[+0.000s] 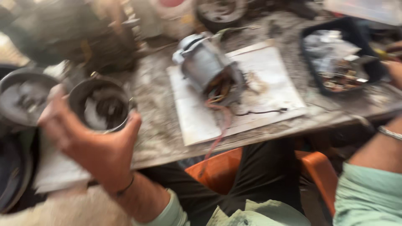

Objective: The person disassembles a small electric motor at a cluttered workbench. They open a plastic parts container, use pliers on the motor end bell, pull the rotor out of the housing, separate the stator and windings, and handle the lead wires while fitting the housing components back together.

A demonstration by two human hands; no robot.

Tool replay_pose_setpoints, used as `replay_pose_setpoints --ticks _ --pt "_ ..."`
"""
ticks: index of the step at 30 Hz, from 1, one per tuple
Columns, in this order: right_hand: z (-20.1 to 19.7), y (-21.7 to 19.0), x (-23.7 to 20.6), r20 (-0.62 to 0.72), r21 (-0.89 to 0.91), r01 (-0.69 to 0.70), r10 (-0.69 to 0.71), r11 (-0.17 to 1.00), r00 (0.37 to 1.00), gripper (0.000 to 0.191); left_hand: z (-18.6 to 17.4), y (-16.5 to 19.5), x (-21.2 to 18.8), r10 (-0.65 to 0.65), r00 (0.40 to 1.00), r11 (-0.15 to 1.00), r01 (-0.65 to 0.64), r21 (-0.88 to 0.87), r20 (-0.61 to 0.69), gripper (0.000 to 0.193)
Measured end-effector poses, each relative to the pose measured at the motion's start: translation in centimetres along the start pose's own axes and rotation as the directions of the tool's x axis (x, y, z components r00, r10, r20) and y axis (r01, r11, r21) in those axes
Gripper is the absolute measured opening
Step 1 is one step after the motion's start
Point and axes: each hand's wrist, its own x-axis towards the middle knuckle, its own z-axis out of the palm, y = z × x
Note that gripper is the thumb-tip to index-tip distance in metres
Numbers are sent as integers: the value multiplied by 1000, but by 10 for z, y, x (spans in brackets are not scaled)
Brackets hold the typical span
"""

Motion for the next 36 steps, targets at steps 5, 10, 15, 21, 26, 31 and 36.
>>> replay_pose_setpoints --ticks 5,10,15,21,26,31,36 --pt "-15 22 4 39 -91 -51 55 995 998 25 6 24 2 75 997 988 -72 -139 16 95" --pt "-32 11 2 117 -64 -32 39 997 992 22 27 36 -1 26 994 946 10 -324 106 100" --pt "-28 -3 -2 169 -199 156 -122 968 978 26 36 28 -2 19 992 923 31 -383 128 102" --pt "-17 -8 -4 260 -148 190 -147 971 954 37 41 18 -2 45 990 937 4 -349 130 105" --pt "-14 -15 1 326 -52 197 -170 979 930 38 43 16 -3 25 990 914 33 -405 138 102" --pt "-22 -6 1 111 164 -110 93 980 990 23 43 14 -3 -29 985 905 99 -413 172 103" --pt "-29 9 0 -5 -156 -128 129 979 992 23 43 15 -3 29 989 911 34 -411 146 104"
